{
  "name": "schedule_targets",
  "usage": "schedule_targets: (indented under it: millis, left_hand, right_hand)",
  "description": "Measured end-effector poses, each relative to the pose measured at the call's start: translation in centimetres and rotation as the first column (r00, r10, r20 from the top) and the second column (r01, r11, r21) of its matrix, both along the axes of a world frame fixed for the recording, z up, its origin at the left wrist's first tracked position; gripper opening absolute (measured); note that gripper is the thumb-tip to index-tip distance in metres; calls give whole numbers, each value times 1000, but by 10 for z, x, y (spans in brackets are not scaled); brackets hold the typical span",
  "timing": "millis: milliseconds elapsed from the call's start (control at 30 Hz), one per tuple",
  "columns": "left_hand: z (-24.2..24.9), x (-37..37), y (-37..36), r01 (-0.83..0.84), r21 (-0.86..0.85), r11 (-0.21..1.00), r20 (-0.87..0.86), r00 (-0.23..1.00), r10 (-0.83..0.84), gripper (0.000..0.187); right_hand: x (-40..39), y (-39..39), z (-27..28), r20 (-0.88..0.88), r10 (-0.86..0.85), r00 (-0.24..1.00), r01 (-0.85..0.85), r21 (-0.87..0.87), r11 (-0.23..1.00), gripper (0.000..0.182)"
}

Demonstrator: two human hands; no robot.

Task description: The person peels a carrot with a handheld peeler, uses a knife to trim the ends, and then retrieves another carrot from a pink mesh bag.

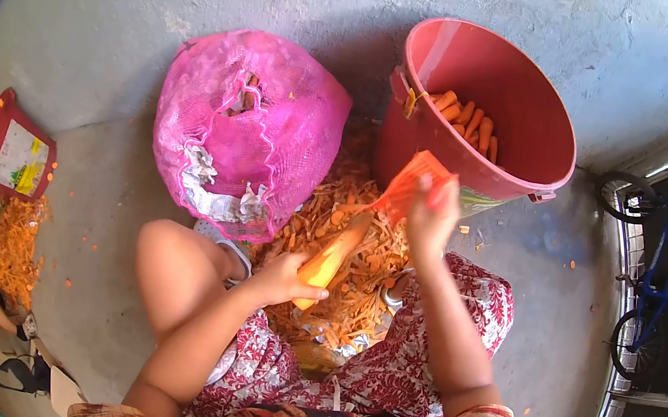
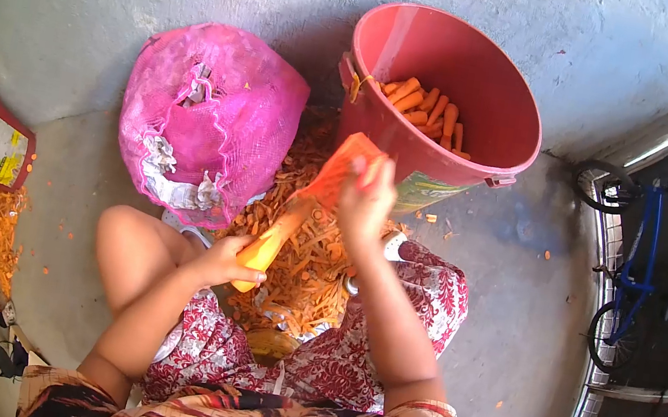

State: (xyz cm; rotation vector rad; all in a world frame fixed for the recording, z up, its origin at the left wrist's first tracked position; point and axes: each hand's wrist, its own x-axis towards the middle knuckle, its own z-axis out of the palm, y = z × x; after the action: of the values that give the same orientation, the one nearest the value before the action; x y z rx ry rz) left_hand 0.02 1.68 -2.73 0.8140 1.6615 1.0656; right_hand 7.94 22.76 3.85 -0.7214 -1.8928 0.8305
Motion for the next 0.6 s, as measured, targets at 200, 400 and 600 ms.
schedule_targets:
  millis: [200, 400, 600]
  left_hand:
    - [16, 3, 0, -14, -26, 1000, -274, 962, 6, 50]
    - [19, 10, -5, -21, 93, 995, -536, 842, 68, 49]
    - [23, 11, 4, -110, 55, 992, -617, 778, 121, 42]
  right_hand:
    - [-9, -24, -26, 85, 111, 990, -113, 22, 993, 14]
    - [-1, 49, -18, 10, -303, 953, 303, -93, 949, 15]
    - [-5, -56, -17, 169, 202, 965, -216, 63, 974, 17]
